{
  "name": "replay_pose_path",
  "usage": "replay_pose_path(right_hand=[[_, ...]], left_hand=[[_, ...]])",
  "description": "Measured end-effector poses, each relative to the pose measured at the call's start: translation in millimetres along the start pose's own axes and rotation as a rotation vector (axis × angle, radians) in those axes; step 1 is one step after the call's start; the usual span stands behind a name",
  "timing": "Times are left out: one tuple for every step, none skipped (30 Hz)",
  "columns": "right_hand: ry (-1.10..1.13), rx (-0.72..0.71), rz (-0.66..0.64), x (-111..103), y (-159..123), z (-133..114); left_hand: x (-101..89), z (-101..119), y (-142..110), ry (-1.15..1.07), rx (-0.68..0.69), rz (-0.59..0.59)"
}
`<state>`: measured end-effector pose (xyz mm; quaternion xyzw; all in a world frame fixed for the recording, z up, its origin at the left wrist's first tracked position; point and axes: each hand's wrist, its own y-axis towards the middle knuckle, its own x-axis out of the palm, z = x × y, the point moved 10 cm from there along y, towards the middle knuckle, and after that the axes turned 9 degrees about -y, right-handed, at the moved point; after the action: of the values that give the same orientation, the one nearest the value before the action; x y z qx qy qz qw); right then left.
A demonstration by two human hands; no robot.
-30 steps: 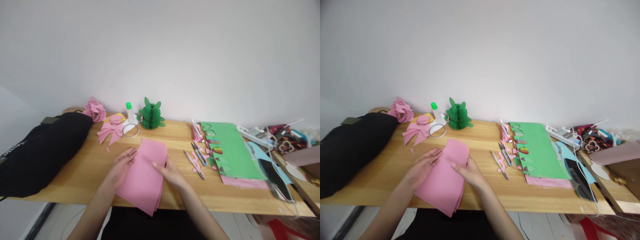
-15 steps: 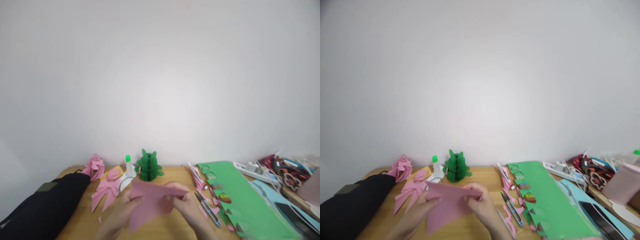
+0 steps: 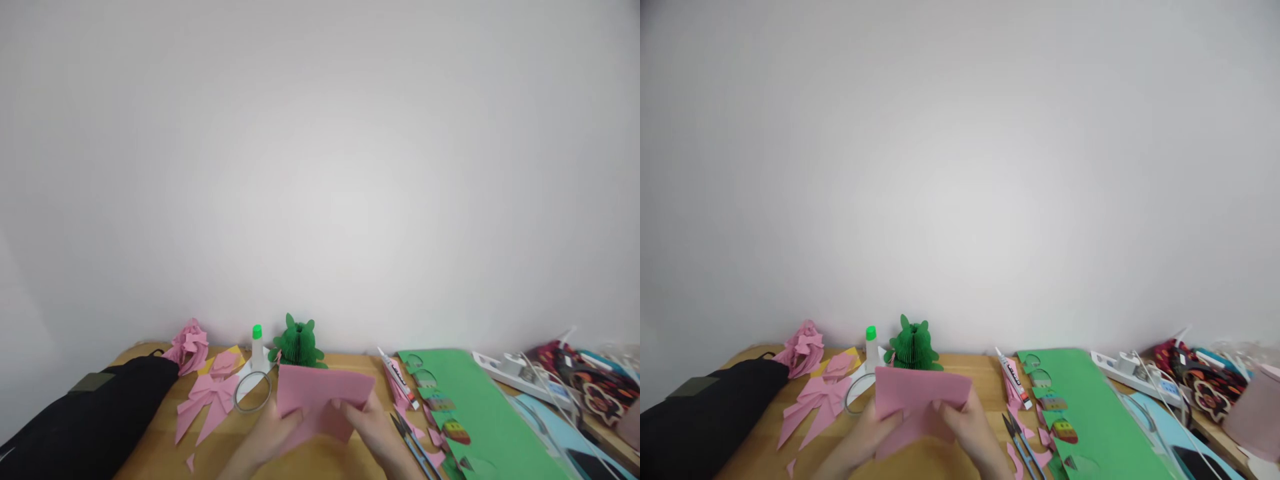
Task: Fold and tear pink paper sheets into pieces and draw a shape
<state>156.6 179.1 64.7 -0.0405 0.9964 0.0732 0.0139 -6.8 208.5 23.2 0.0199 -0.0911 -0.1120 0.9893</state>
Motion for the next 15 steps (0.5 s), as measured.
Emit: replay_pose_path(right_hand=[[0.007,-0.021,0.038,-3.4,3.9,-3.4],[0.022,-0.036,0.084,-7.2,7.6,-3.0],[0.033,-0.042,0.126,-10.2,10.6,1.6],[0.037,-0.038,0.155,-11.4,13.0,10.6],[0.036,-0.028,0.186,-12.4,14.6,22.8],[0.027,-0.006,0.181,-9.7,16.0,37.9],[0.028,0.013,0.162,-5.7,17.0,53.3],[0.047,0.000,0.170,-4.8,17.3,64.9],[0.071,-0.022,0.192,-5.7,17.2,73.7],[0.084,-0.034,0.216,-7.4,17.2,80.7],[0.080,-0.041,0.227,-8.4,17.5,84.7],[0.068,-0.050,0.232,-9.2,18.0,85.2],[0.058,-0.056,0.243,-10.6,18.4,83.6],[0.052,-0.061,0.250,-11.6,18.7,80.3],[0.055,-0.061,0.254,-12.2,18.7,77.0]], left_hand=[[-1.3,2.5,6.0,0.018,0.023,0.015],[-3.4,2.5,11.4,0.033,0.044,0.036],[-6.0,-0.4,15.4,0.046,0.059,0.061],[-8.7,-5.6,18.0,0.061,0.066,0.087],[-11.0,-12.4,19.0,0.073,0.066,0.111],[-12.8,-19.7,18.7,0.080,0.063,0.130],[-13.3,-26.0,17.5,0.083,0.062,0.143],[-13.1,-30.7,15.7,0.085,0.064,0.151],[-11.9,-33.6,14.0,0.087,0.068,0.154],[-10.4,-34.9,12.6,0.089,0.070,0.156],[-8.8,-34.6,11.7,0.091,0.072,0.158],[-7.1,-33.2,11.3,0.094,0.075,0.160],[-5.7,-31.1,11.5,0.097,0.078,0.162],[-4.6,-29.0,11.9,0.102,0.080,0.165],[-4.0,-27.6,12.4,0.109,0.078,0.169]])
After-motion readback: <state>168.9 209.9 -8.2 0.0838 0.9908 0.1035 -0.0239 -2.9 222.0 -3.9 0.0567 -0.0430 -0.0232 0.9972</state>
